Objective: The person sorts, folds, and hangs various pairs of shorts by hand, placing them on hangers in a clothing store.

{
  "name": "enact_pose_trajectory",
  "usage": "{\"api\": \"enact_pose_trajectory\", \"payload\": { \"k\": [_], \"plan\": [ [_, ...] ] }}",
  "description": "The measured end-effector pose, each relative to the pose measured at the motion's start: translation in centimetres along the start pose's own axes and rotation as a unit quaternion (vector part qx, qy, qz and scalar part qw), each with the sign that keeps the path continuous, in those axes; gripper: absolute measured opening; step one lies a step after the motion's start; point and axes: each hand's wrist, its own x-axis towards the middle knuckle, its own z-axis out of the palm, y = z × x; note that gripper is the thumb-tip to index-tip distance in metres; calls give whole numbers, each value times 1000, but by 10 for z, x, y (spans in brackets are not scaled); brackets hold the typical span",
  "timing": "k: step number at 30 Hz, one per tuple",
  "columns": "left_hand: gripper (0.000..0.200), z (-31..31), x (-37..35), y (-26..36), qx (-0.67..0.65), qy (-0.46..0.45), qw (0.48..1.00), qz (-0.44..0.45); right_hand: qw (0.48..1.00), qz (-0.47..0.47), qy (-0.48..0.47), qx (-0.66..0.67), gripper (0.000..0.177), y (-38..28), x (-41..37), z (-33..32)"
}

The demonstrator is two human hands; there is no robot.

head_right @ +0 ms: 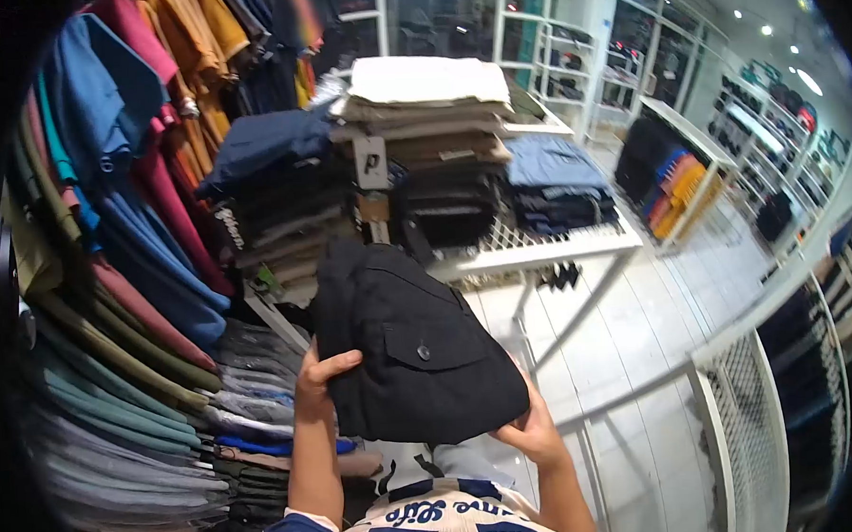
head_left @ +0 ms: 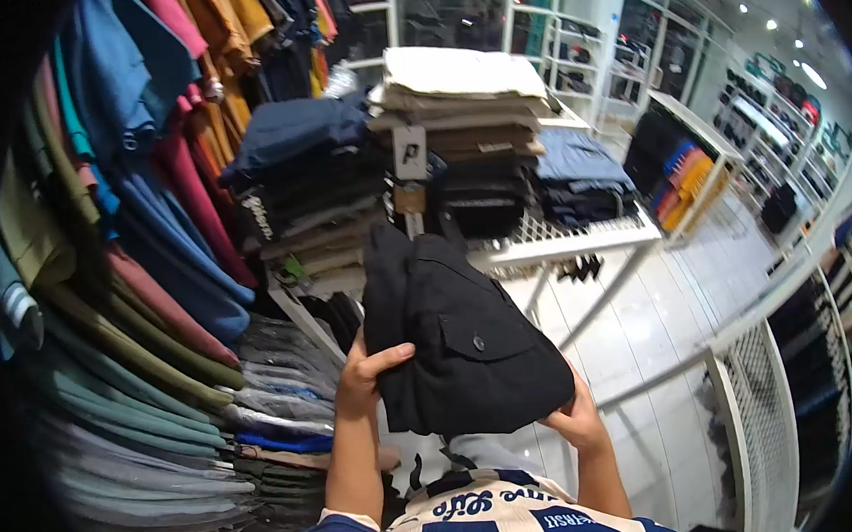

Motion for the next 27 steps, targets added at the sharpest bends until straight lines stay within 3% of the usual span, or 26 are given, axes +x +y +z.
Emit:
{"api": "enact_pose_trajectory", "payload": {
  "k": [2,3,5,6,9,11,16,20,27],
  "plan": [
    [72,-3,-2,-31,1,-66,996,-57,988,49,12,147,112,-15,-48,-4],
    [71,-1,-1,-46,6,-129,987,-94,993,31,53,104,109,-14,-64,-9],
    [75,14,-10,-77,37,-180,974,-129,952,42,177,248,97,-35,-97,-7],
    [78,20,-14,-98,43,-215,966,-134,954,58,268,119,68,-32,-111,-12],
    [82,71,-28,-132,34,-296,942,-153,902,29,429,37,55,-19,-156,-34],
    [81,106,-37,-145,42,-342,919,-190,878,2,478,11,54,-23,-192,-45],
    [79,190,-69,-188,106,-469,857,-184,789,-112,594,-109,54,-49,-277,-65],
    [82,286,-119,-227,85,-542,820,-160,687,-138,668,-252,59,-91,-355,-85],
    [76,470,-235,-307,49,-611,770,-177,552,-151,737,-359,57,-164,-490,-147]
  ]
}}
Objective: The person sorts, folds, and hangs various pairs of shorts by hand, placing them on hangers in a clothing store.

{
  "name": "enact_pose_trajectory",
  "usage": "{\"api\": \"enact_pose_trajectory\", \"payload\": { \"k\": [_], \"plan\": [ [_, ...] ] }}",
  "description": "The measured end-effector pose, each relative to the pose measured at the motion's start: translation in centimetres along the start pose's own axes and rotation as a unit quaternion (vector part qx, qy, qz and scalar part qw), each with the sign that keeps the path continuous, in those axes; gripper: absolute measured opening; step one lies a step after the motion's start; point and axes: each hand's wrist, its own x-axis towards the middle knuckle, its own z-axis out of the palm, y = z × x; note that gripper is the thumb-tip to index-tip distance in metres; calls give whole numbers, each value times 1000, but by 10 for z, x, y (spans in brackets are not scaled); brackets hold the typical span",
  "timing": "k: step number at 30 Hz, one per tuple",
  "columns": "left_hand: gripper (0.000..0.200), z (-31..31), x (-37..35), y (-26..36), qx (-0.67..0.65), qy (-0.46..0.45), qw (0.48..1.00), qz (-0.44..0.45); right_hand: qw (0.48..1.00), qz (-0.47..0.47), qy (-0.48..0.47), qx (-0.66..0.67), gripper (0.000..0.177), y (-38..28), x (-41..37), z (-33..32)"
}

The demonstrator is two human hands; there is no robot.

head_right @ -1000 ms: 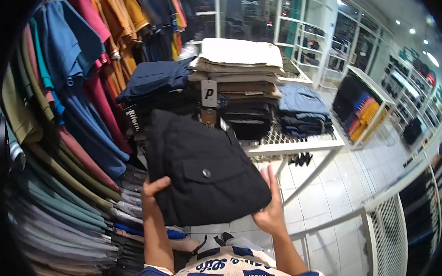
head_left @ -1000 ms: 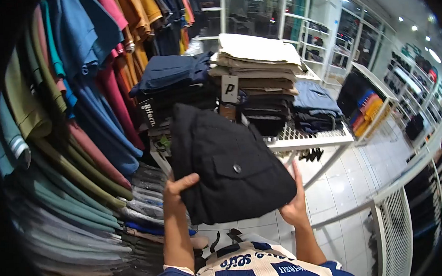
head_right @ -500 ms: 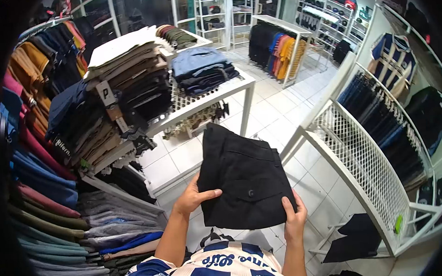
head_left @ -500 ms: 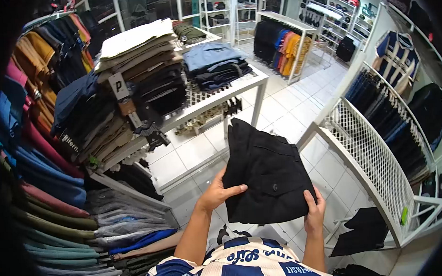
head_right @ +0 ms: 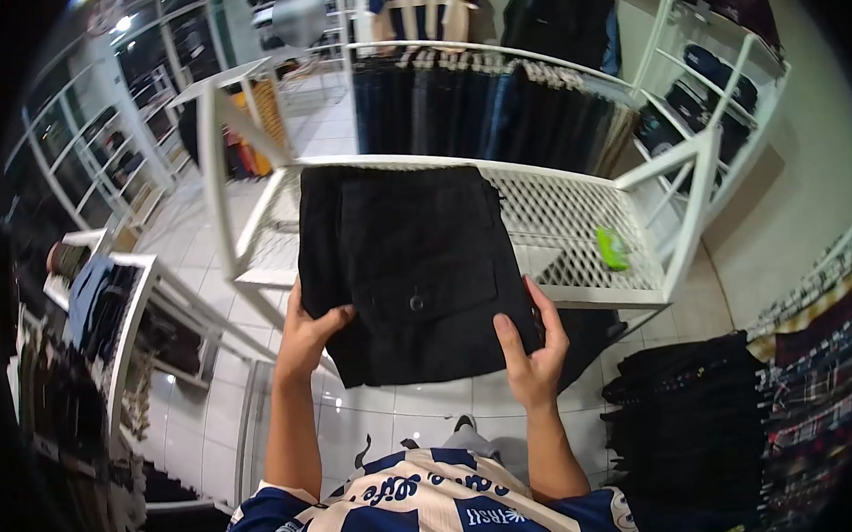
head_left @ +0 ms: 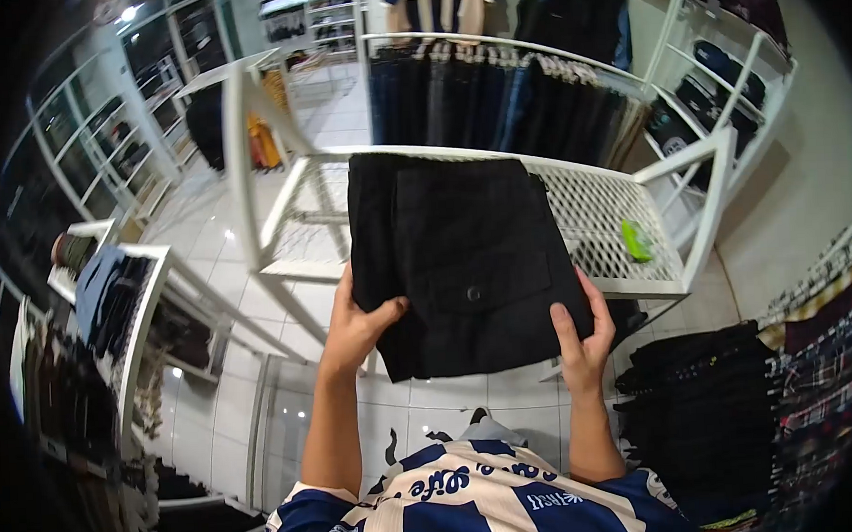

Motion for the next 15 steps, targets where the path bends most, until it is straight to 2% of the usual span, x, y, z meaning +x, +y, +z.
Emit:
{"api": "enact_pose_trajectory", "payload": {
  "k": [2,3,4,6,7,8,10,11,12,13,14,15],
  "plan": [
    [68,40,44,-6,24,2,1000,0,1000,-3,17,7,59,16,37,-24],
    [63,51,64,-15,33,-2,999,29,1000,11,11,17,59,20,53,-32],
    [65,63,82,-18,37,4,999,-3,999,14,11,27,61,29,66,-39],
    [69,79,112,-27,47,16,999,4,999,44,-4,9,61,52,88,-50],
    [73,83,122,-38,126,45,990,36,998,58,-34,-10,63,69,97,-56],
    [73,75,132,-62,128,47,990,30,995,87,-43,-3,61,97,100,-60],
    [76,60,141,-98,369,23,927,71,971,180,-107,-116,55,112,100,-76],
    [70,61,134,-103,422,-14,902,83,968,86,-91,-219,48,124,99,-83],
    [64,66,126,-105,471,-10,881,39,967,58,-49,-241,43,114,103,-89],
    [61,73,118,-105,483,13,873,65,954,12,2,-300,43,126,111,-101],
    [58,79,112,-104,494,34,864,90,932,-33,52,-358,42,136,118,-116],
    [58,82,107,-101,495,31,864,82,895,-34,71,-440,44,136,128,-126]
  ]
}}
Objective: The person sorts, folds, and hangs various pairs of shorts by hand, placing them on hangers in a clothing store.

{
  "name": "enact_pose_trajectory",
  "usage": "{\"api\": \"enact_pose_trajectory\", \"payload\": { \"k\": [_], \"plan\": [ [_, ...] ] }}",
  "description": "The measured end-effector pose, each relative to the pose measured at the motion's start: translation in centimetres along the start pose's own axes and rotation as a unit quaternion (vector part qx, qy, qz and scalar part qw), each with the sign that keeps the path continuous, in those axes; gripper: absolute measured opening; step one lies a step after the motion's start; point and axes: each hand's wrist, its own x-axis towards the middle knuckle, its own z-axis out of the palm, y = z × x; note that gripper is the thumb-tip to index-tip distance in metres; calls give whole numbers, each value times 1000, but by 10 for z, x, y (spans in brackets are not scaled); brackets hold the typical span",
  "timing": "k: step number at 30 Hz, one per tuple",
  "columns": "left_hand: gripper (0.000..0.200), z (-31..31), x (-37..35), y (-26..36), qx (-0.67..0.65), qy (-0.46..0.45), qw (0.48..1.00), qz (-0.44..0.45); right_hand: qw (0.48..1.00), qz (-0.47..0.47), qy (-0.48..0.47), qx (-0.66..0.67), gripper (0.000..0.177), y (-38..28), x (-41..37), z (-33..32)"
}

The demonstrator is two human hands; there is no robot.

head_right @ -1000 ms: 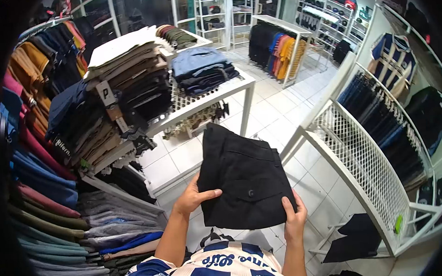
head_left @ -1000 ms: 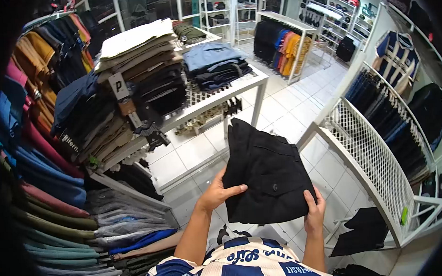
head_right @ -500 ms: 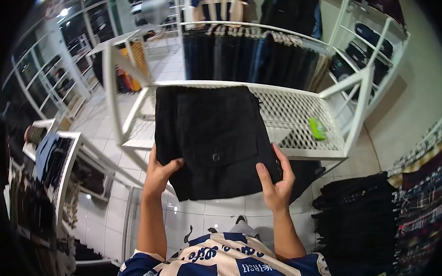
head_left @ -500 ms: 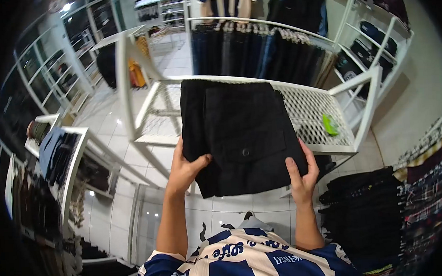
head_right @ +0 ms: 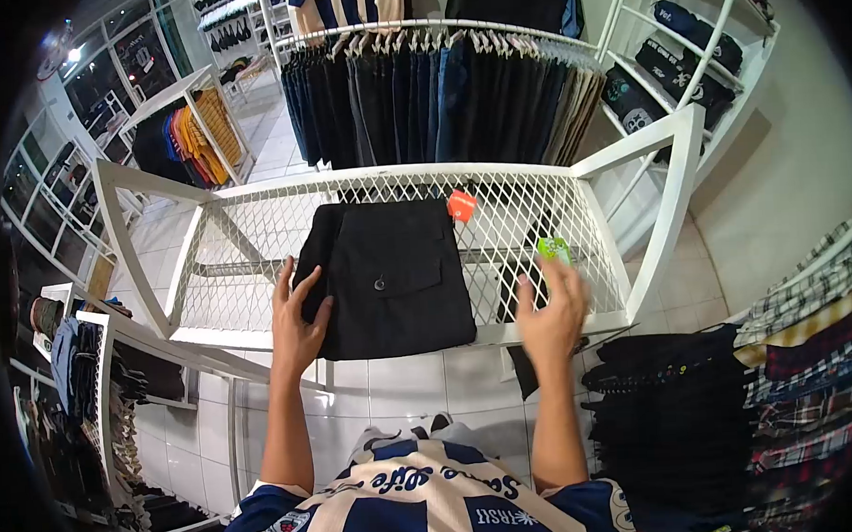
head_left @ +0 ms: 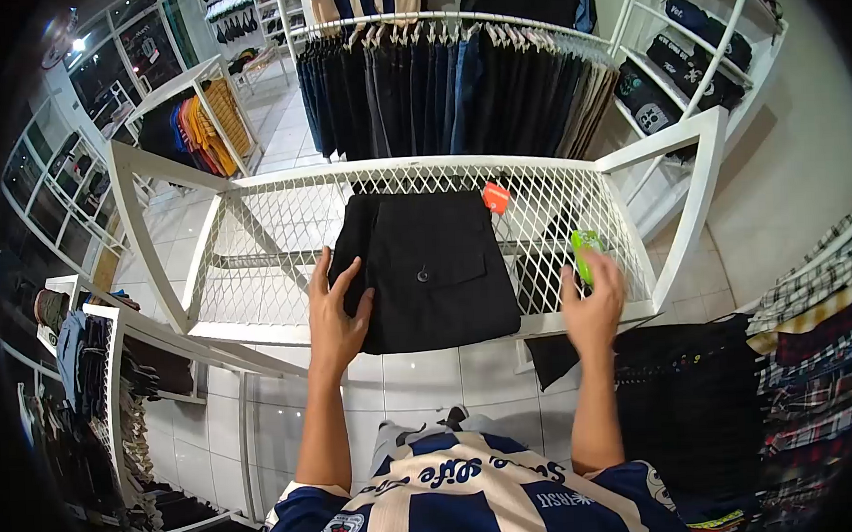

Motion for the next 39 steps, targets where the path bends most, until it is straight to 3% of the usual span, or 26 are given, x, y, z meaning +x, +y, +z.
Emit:
{"api": "enact_pose_trajectory", "payload": {
  "k": [2,3,5,7,9,11,13,15,16,18,20,21,23,24,25,27,29,31,32,33,35,36,39],
  "plan": [
    [56,-5,-4,6,84,40,993,76,988,-6,-3,-155,52,26,15,3],
    [56,-7,-7,6,83,37,993,73,988,-6,-6,-157,52,37,13,9],
    [58,-9,-6,5,71,-87,990,90,973,70,-124,-183,56,56,18,26],
    [70,-5,-8,-2,69,-115,988,74,978,13,-100,-182,58,41,15,28],
    [75,-4,-8,0,98,-118,985,74,994,-28,-101,10,59,4,15,18],
    [73,-4,-9,2,120,-128,981,77,972,-133,-143,131,60,-70,12,18],
    [65,-2,-8,-3,143,-133,978,74,938,-233,-209,152,59,-125,-3,32],
    [58,-1,-10,-8,167,-150,972,76,909,-288,-293,67,62,-134,-8,59],
    [57,-2,-11,-8,177,-154,969,77,915,-261,-308,22,62,-126,6,68],
    [56,-3,-10,-7,176,-156,968,81,951,-178,-230,-100,55,-106,44,78],
    [56,-1,-12,-6,176,-153,969,76,966,-172,-101,-167,51,-65,80,99],
    [56,0,-12,-6,179,-151,969,75,969,-141,-115,-166,52,-66,93,96],
    [57,2,-10,-9,161,-138,975,74,977,-173,-127,-19,54,-103,92,89],
    [56,2,-12,-9,163,-123,975,84,960,-241,-128,67,58,-124,82,94],
    [56,2,-13,-9,166,-110,976,93,929,-279,-216,112,62,-146,73,99],
    [56,4,-13,-8,169,-112,975,89,872,-385,-298,54,61,-168,52,121],
    [56,5,-13,-10,164,-116,977,78,857,-411,-311,-7,59,-162,66,150],
    [56,2,-9,-8,158,-110,978,75,900,-333,-242,-143,50,-154,102,167],
    [56,2,-11,-7,151,-106,980,70,907,-349,-108,-207,44,-123,119,194],
    [56,2,-15,-7,152,-107,980,70,936,-277,-159,-149,44,-124,130,190],
    [56,6,-12,-9,172,-97,978,70,937,-254,-241,9,52,-150,119,169],
    [55,8,-13,-10,173,-88,978,70,906,-344,-234,80,55,-152,107,174],
    [55,9,-14,-9,176,-101,977,61,817,-464,-324,111,53,-171,79,179]
  ]
}}
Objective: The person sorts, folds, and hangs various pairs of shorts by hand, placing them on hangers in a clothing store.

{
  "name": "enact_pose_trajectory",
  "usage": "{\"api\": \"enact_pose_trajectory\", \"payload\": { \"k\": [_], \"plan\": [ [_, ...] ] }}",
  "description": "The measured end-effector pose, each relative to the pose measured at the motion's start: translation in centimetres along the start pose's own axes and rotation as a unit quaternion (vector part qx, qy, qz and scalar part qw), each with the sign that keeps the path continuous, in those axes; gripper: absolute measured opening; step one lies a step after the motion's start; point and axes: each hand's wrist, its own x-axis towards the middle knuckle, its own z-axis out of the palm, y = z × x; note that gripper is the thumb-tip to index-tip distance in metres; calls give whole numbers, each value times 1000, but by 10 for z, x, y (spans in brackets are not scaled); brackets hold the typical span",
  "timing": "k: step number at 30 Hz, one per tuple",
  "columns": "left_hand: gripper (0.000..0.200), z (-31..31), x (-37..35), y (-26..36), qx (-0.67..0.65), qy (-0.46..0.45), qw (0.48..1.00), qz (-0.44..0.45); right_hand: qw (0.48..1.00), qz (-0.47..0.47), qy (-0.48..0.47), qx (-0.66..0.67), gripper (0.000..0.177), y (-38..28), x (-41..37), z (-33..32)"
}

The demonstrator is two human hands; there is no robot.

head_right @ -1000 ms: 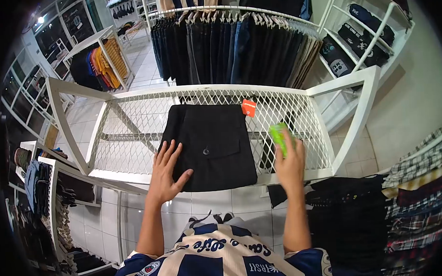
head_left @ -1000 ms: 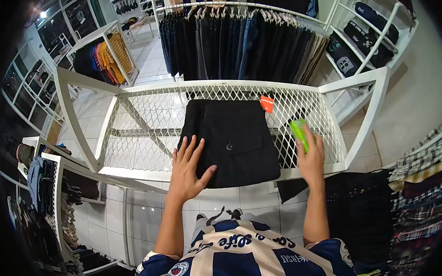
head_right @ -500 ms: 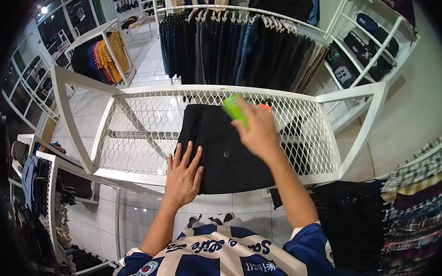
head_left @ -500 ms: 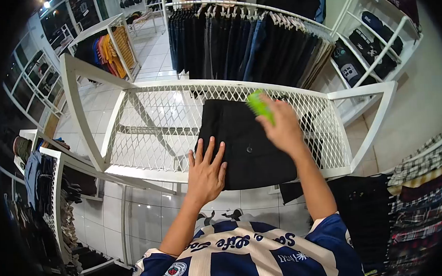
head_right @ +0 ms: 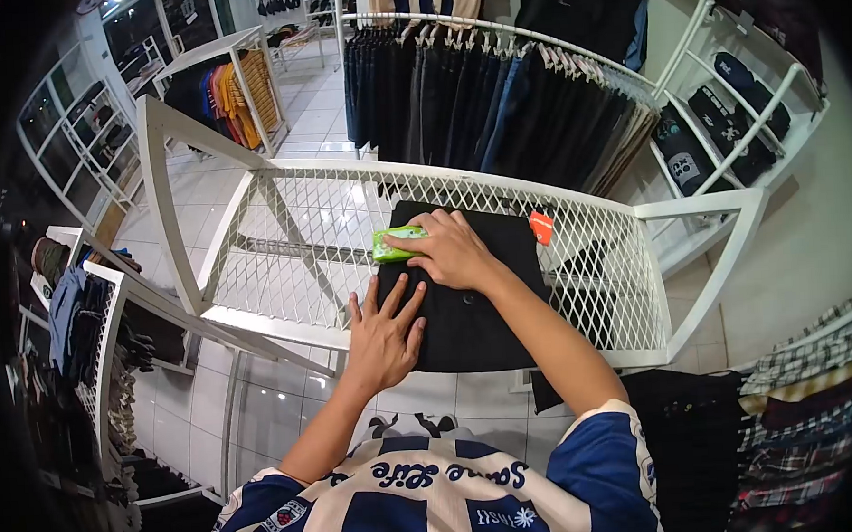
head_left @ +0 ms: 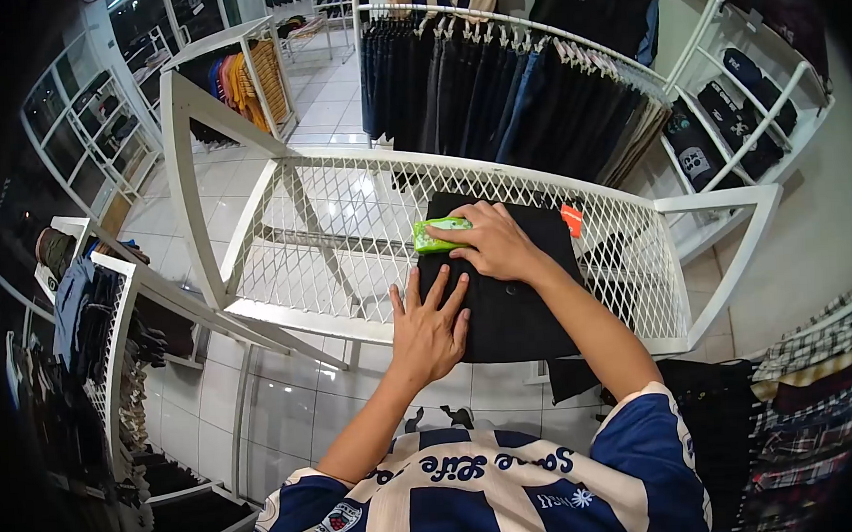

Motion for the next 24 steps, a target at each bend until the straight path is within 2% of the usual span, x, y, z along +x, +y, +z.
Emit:
{"api": "enact_pose_trajectory", "payload": {
  "k": [1,2,4,5,6,8,10,12,14,15,16,18,19,20,22,23,24],
  "plan": [
    [58,1,-1,-1,-13,9,1000,6,999,37,10,-38,46,11,6,9],
    [58,0,-4,-1,-11,5,1000,7,987,82,62,-126,42,24,12,14],
    [57,-1,-1,-1,-21,11,1000,6,939,232,44,-251,41,43,29,3],
    [57,0,-1,-1,-19,13,1000,6,945,246,90,-196,43,46,29,1],
    [57,1,-2,-3,-17,19,1000,11,945,246,93,-196,43,42,31,1],
    [56,2,-3,-4,-20,27,999,10,985,96,142,2,44,21,26,3],
    [55,1,-2,-3,-22,26,999,11,999,24,22,0,48,0,16,4],
    [55,1,1,-4,-29,27,999,9,997,47,15,-67,51,13,9,11],
    [55,1,-4,-3,-38,20,999,12,948,210,61,-233,48,38,17,7],
    [55,0,-3,-2,-38,22,999,10,922,270,57,-271,46,43,22,-7],
    [55,-1,-2,-3,-35,23,999,8,921,274,61,-271,46,38,20,-12],
    [55,0,0,-5,-32,22,999,10,965,193,161,-81,43,16,10,-20],
    [55,-2,-1,-4,-33,20,999,8,978,91,173,-68,45,2,7,-17],
    [55,-2,-2,-3,-34,17,999,6,993,47,101,-26,48,-12,1,-17],
    [55,-2,0,-2,-37,10,999,11,1000,4,19,-25,48,-19,-12,-5],
    [54,-2,1,-2,-35,15,999,6,994,82,5,-70,43,-4,-13,2],
    [54,-2,-1,-3,-32,16,999,3,969,143,32,-199,40,4,-9,-11]
  ]
}}
